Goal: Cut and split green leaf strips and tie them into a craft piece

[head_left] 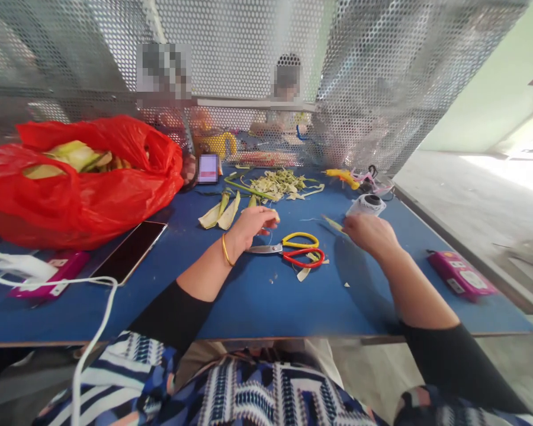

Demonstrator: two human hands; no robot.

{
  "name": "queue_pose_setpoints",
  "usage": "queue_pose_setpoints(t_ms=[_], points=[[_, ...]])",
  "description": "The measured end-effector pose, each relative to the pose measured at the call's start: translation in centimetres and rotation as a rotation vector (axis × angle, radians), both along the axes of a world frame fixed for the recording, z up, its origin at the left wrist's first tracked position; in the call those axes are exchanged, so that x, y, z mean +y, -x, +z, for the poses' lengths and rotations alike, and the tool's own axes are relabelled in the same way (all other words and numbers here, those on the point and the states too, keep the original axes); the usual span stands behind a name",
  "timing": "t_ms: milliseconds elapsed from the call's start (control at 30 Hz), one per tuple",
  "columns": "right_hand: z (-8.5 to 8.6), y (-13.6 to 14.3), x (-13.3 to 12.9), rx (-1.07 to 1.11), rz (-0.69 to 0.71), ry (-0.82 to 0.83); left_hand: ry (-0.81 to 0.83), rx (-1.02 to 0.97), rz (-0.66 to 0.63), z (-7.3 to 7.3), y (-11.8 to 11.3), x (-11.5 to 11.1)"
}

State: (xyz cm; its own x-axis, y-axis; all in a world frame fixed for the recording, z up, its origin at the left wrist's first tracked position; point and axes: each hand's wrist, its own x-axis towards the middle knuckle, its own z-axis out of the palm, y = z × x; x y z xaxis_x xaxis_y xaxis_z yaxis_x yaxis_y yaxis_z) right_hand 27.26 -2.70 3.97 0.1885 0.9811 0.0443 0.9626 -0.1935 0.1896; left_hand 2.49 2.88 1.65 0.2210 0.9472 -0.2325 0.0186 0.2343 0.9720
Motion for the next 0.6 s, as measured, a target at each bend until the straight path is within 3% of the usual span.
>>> queue_pose_setpoints(t_ms=[100,200,267,433,600], points=[[-1.9,-1.2,-2.7,0.183,0.063,-0.044,-0.292,0.349,-0.222,-0.9,-0.8,-0.7],[-3.8,-0.3,-4.0,0.524,0.27,-0.004,-0.55,0.644,-0.446,-1.7,-1.7,-1.6],[-4.6,0.6,-4.2,0.628,0.314,-0.005,-0.641,0.777,-0.532,-1.9,-2.3,-2.2],[-5.5,1.6,-3.5,0.773,0.269,-0.037,-0.769,0.997,-0.512,-2.2,-3.2,-3.4],[-5.9,2.6,-3.2,1.005,0.218,0.023,-0.723,1.112,-0.367,-2.3,-3.9,-3.6]])
